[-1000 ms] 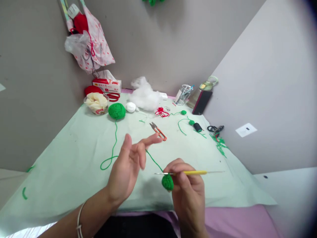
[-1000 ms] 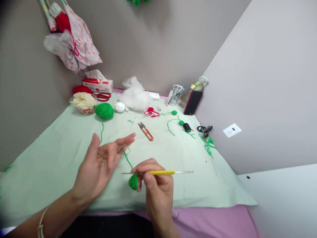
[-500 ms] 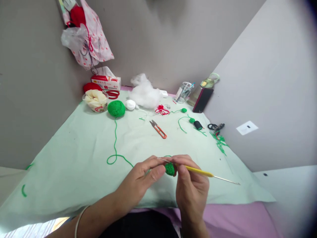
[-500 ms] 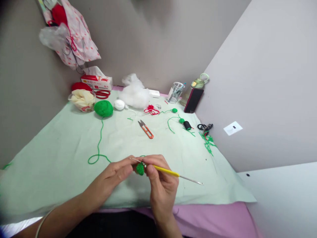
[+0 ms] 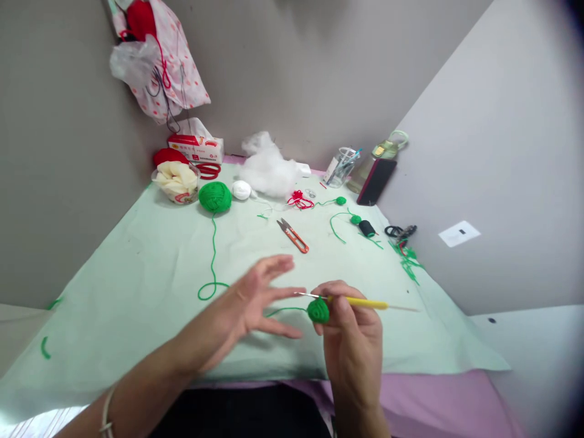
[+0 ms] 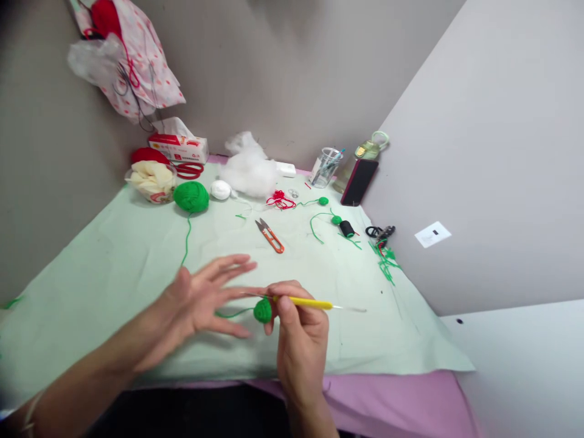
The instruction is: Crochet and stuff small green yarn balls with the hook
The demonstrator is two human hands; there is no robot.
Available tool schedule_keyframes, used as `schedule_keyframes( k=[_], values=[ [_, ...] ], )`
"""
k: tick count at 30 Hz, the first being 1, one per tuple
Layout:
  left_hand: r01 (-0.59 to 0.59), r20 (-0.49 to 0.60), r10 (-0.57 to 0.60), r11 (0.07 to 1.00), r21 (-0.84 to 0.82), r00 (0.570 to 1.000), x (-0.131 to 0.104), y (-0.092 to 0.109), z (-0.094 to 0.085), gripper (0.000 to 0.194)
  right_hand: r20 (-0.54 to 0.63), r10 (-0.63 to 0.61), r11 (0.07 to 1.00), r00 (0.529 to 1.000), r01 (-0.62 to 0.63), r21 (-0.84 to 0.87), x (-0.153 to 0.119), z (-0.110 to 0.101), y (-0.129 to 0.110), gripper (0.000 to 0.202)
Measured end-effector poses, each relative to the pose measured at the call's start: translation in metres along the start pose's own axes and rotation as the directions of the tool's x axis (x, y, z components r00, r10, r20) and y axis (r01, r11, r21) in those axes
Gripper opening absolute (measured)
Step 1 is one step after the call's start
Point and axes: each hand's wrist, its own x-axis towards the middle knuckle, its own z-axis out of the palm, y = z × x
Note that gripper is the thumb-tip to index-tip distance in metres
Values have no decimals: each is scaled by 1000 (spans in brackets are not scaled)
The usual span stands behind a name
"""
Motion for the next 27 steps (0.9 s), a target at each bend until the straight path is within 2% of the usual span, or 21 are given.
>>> schedule_keyframes(
  k=[2,3,5,7,8,10,11,12,13,14,16,18,22,27],
  values=[
    [61,31,-57,989,-138,998,7,-15,14,75,84,-65,995,994,71,-73,-9,1,0,14],
    [42,6,-42,982,-182,999,12,-19,20,72,141,-87,990,986,101,-97,-14,1,-1,15],
    [-36,-48,23,957,-287,999,22,-21,27,68,243,-104,987,964,131,-97,-19,1,-2,16],
    [-176,-138,142,943,-281,980,28,-18,27,67,273,-114,990,955,133,-53,-18,0,-3,17],
    [-251,-166,221,950,-184,961,29,-17,24,71,253,-120,991,960,131,-30,-15,0,-3,17],
    [-359,-165,392,912,198,905,26,-17,16,74,175,-128,991,976,132,-12,-8,-2,-2,17],
    [-379,-114,459,830,409,881,24,-20,12,69,138,-131,990,982,136,-24,-5,-3,0,17],
    [-383,-72,499,742,550,864,20,-23,9,59,109,-136,989,985,141,-47,-3,-5,1,17],
    [-354,-49,483,703,617,874,17,-26,6,51,91,-144,986,985,151,-77,-1,-6,3,17],
    [-311,-47,432,717,624,901,15,-29,5,44,85,-158,980,984,167,-111,-1,-7,4,17],
    [-184,-82,254,855,485,964,12,-34,7,39,97,-200,961,975,215,-176,-2,-9,7,19],
    [-75,-93,103,959,273,990,12,-37,11,39,116,-255,937,960,275,-216,-4,-10,8,21],
    [-53,-141,56,998,23,988,14,-36,19,43,132,-293,912,947,319,-257,-5,-9,7,23],
    [-42,-217,30,998,-50,976,14,-36,21,57,175,-282,896,943,324,-304,-4,-6,6,26]
  ],
)
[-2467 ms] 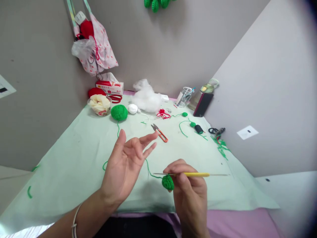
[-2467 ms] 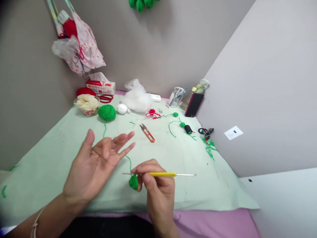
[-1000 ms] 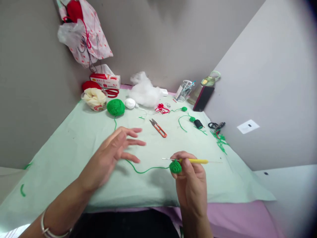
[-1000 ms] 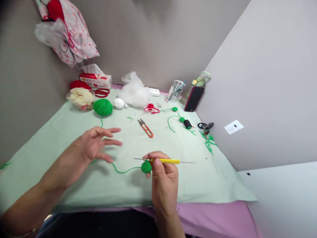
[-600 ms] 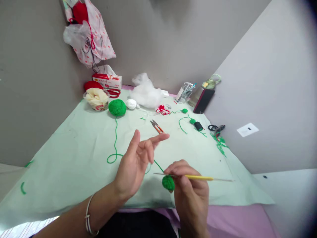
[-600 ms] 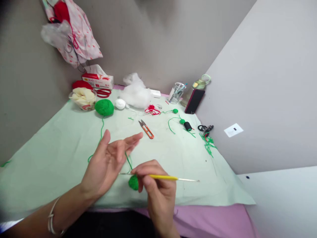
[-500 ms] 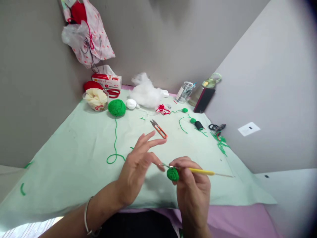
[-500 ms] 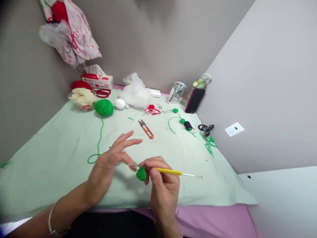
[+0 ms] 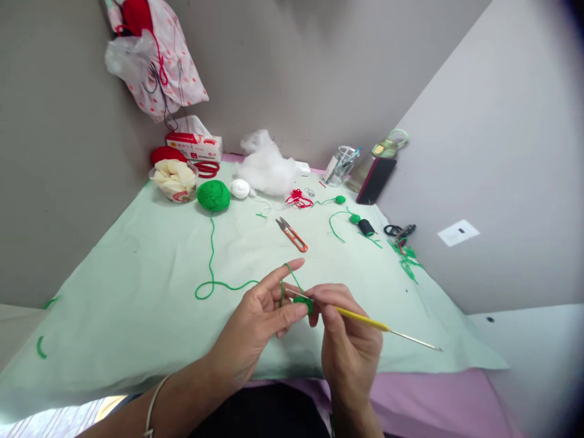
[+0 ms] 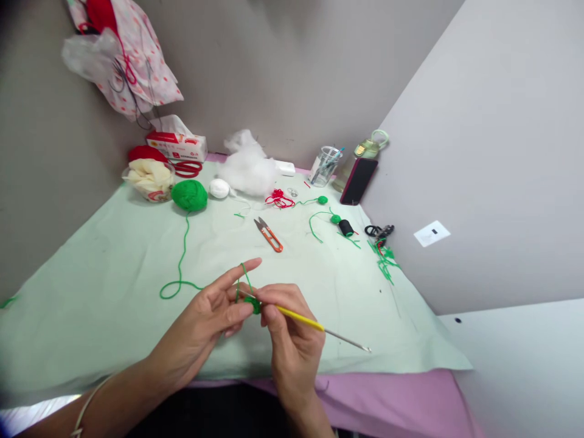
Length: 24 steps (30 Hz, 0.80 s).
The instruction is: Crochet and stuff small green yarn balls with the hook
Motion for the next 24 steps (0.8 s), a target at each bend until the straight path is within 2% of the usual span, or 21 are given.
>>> schedule_keyframes(
  k=[2,4,6,7,8,10,12,13,14,16,18,19,21,24],
  values=[
    [-22,-51,22,1000,19,998,-1,-1,0,59,22,-66,989,998,68,-131,-2,1,1,29],
    [-26,-91,26,1000,-1,996,-1,-1,1,58,52,-223,920,973,228,-319,-5,2,3,36],
    [31,-78,-37,996,-79,996,-1,0,0,55,92,-361,823,928,363,-436,-6,2,4,44],
    [72,-56,-80,989,-130,995,-1,1,-1,51,95,-375,815,922,376,-442,-6,1,4,44],
    [110,-33,-117,979,-173,993,0,2,-2,47,71,-350,842,934,347,-414,-4,1,4,41],
    [129,-19,-136,970,-206,991,2,3,-5,40,-19,-217,938,976,203,-281,0,-1,1,32],
    [67,-63,-78,985,-161,995,3,4,-5,39,-71,-85,988,994,74,-136,3,0,-1,27],
    [22,-94,-33,993,-119,995,3,3,-5,41,-67,-57,993,996,49,-111,4,1,-1,26],
    [-19,-121,9,996,-82,993,2,3,-4,45,-47,-64,989,997,57,-135,4,3,-1,26],
    [-35,-138,26,998,-61,990,2,2,-2,50,1,-183,945,983,176,-277,2,6,1,29],
    [53,-87,-63,993,-108,994,1,1,-2,49,29,-301,877,953,288,-386,-1,7,3,38],
    [103,-56,-112,985,-139,992,2,1,-3,47,13,-305,878,952,287,-384,-2,6,4,39],
    [141,-31,-149,975,-172,988,3,3,-6,42,-65,-193,950,979,170,-263,-1,2,5,31],
    [66,-76,-77,990,-128,994,3,6,-8,41,-122,38,999,992,-34,29,1,-2,5,23]
  ],
)
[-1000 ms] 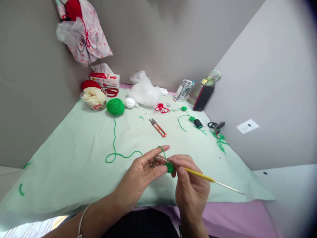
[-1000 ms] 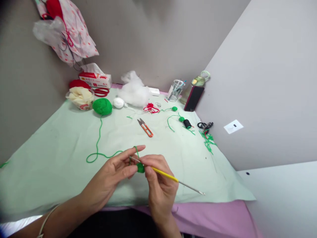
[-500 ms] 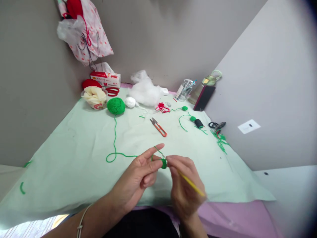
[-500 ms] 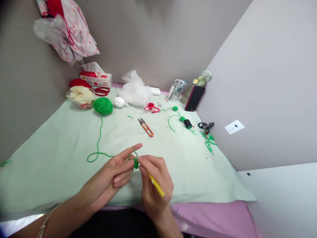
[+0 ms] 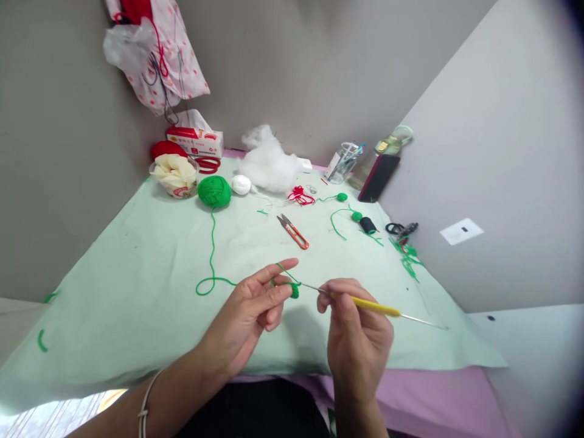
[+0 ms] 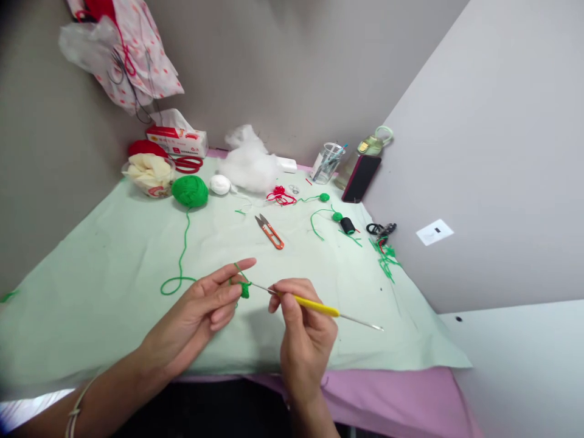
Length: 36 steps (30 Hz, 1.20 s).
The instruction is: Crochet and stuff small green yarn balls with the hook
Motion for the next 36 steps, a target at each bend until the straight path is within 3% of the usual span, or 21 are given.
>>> schedule_keyframes(
  k=[3,12,18,23,28,32,36],
  values=[
    [-49,4,49,997,65,999,-2,1,3,43,56,72,991,996,-78,108,1,3,1,20],
    [-29,33,27,996,84,999,-4,1,8,40,88,35,998,996,-40,55,-1,11,0,20],
    [20,70,-23,999,44,997,-2,2,3,51,148,72,994,986,-84,75,0,7,-1,17],
    [44,84,-43,999,-2,996,-1,7,-2,41,74,98,988,992,-106,111,7,0,0,20],
    [-8,76,6,1000,23,997,-2,6,-2,34,43,167,953,985,-172,249,11,2,-2,19],
    [-122,42,116,978,168,992,-4,-1,3,38,140,96,976,985,-121,182,7,6,0,17],
    [-162,47,155,964,211,987,-4,-3,4,34,104,139,977,985,-154,148,6,6,1,17]
  ],
)
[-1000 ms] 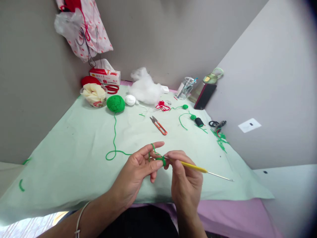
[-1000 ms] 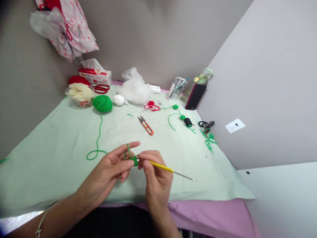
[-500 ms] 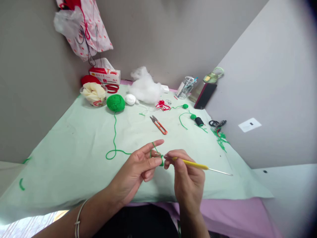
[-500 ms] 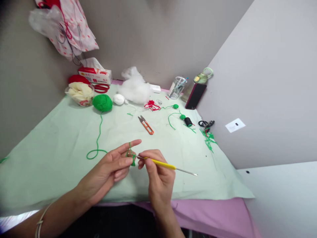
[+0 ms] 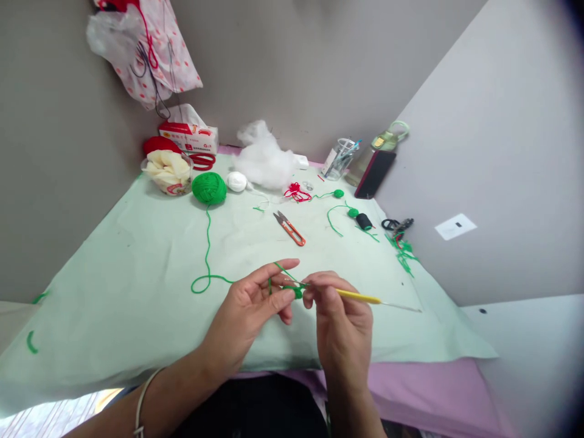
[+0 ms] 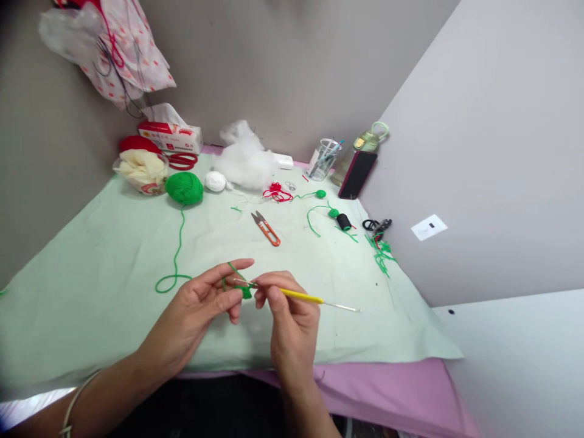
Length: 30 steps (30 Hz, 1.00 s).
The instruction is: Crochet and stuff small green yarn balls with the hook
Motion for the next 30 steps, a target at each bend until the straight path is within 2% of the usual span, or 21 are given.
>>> schedule_keyframes(
  k=[6,9,13,16,18,21,22,23,24,27,28,30],
  values=[
    [17,-16,-17,1000,-22,1000,2,4,-1,34,-35,158,969,987,-148,197,6,0,-3,18],
    [33,-18,-34,999,-25,999,1,4,-2,34,-11,148,968,989,-142,209,8,0,-5,19],
    [16,-26,-15,1000,16,1000,-1,4,-4,36,18,32,998,999,-33,57,5,-2,-11,23],
    [-16,-50,19,998,59,999,-2,4,-4,41,48,-81,981,996,88,-173,-3,-6,-14,24],
    [-26,-73,31,997,79,997,-3,4,-2,44,120,-218,904,968,247,-349,-9,-8,-12,25],
    [41,-67,-41,999,-1,997,-2,2,-1,54,302,-434,644,849,526,-556,-17,-9,-4,33],
    [93,-36,-95,994,-55,995,-2,2,-1,56,331,-467,575,820,566,-590,-18,-9,-2,37],
    [153,3,-154,982,-109,988,-1,2,-2,55,324,-482,556,814,570,-604,-18,-8,0,38],
    [207,39,-204,966,-157,978,0,2,-3,51,279,-478,595,833,540,-595,-18,-7,0,37],
    [257,73,-247,941,-219,966,1,4,-6,40,61,-345,855,936,341,-392,-11,-4,-4,27],
    [243,67,-234,947,-212,970,1,4,-6,40,16,-285,912,958,277,-302,-9,-3,-6,26],
    [206,60,-199,964,-169,978,0,5,-5,40,11,-197,959,980,195,-204,-5,-1,-8,24]
  ],
)
